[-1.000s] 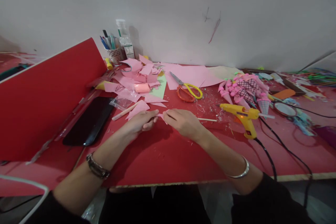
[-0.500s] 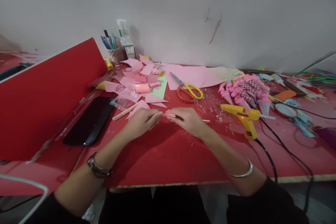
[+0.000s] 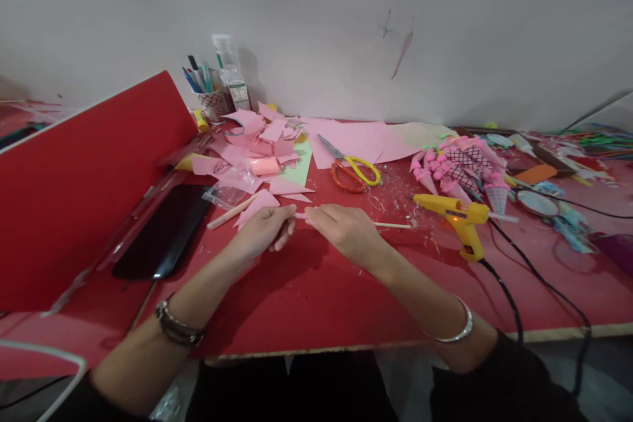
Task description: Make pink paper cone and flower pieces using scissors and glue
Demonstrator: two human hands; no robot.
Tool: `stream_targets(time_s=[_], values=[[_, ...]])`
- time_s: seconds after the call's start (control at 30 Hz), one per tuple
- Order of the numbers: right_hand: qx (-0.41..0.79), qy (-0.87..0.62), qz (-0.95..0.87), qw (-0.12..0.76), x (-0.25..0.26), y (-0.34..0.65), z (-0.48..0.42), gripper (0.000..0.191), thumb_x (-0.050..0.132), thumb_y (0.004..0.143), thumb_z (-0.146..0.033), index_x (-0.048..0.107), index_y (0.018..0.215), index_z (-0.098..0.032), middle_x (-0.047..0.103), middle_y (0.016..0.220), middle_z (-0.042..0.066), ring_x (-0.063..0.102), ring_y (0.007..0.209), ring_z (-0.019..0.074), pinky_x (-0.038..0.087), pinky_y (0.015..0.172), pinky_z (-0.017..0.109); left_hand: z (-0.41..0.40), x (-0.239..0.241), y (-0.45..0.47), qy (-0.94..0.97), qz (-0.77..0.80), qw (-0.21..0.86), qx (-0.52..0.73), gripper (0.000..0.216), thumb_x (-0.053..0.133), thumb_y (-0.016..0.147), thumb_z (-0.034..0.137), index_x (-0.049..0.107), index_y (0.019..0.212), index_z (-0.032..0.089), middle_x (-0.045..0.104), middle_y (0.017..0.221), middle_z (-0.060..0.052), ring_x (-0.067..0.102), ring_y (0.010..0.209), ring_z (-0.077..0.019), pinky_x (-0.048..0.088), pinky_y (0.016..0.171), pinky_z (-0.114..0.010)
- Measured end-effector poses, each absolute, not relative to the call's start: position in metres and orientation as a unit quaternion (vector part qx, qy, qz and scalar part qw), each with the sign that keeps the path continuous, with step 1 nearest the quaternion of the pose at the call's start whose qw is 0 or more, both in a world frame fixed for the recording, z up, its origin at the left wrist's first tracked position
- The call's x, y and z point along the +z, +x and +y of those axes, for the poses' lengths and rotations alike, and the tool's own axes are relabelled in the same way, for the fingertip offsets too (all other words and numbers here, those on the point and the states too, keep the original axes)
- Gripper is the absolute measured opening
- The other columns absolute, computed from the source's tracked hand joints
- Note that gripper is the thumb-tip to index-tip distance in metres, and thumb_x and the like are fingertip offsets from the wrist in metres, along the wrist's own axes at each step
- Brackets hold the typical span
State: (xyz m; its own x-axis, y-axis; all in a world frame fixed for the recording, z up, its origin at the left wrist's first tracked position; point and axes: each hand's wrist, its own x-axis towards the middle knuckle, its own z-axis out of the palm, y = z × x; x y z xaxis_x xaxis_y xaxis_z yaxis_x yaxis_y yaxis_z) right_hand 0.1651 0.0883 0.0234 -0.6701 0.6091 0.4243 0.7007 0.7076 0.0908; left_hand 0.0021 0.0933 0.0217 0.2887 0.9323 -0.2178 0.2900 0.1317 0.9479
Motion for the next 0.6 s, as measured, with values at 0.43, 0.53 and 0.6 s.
stream_targets(time_s=[0.43,0.53,0.6], values=[[0.001,-0.359,-0.908,0.214,0.025,0.171,0.092,0.029,0.035,0.089,-0.026,0.061,0.09,-0.012,0.065,0.077,0.006,0.057,0.067,0.0124,0.037,0.056,0.022,0.092,0.029,0.001,0.691,0.495,0.438,0.293,0.039,0.033,0.079,0.035,0.033,0.044,0.019,0.031,0.032,0.007,0.028,0.032,-0.0064,0.023,0.039,-0.02],[-0.115,-0.352,-0.919,0.138,0.024,0.171,0.089,0.024,0.038,0.088,-0.02,0.06,0.093,-0.012,0.063,0.073,0.006,0.056,0.062,0.012,0.031,0.047,0.023,0.091,0.026,0.004,0.595,0.534,0.529,0.285,0.04,0.033,0.081,0.035,0.036,0.044,0.019,0.029,0.026,0.007,0.024,0.026,-0.0052,0.019,0.035,-0.019],[-0.181,-0.336,-0.915,0.128,0.024,0.17,0.087,0.024,0.037,0.088,-0.015,0.059,0.095,-0.01,0.062,0.068,0.005,0.054,0.059,0.0113,0.028,0.045,0.023,0.092,0.024,0.006,0.533,0.532,0.594,0.283,0.04,0.034,0.082,0.034,0.036,0.045,0.018,0.026,0.025,0.008,0.02,0.025,-0.0045,0.015,0.033,-0.019]])
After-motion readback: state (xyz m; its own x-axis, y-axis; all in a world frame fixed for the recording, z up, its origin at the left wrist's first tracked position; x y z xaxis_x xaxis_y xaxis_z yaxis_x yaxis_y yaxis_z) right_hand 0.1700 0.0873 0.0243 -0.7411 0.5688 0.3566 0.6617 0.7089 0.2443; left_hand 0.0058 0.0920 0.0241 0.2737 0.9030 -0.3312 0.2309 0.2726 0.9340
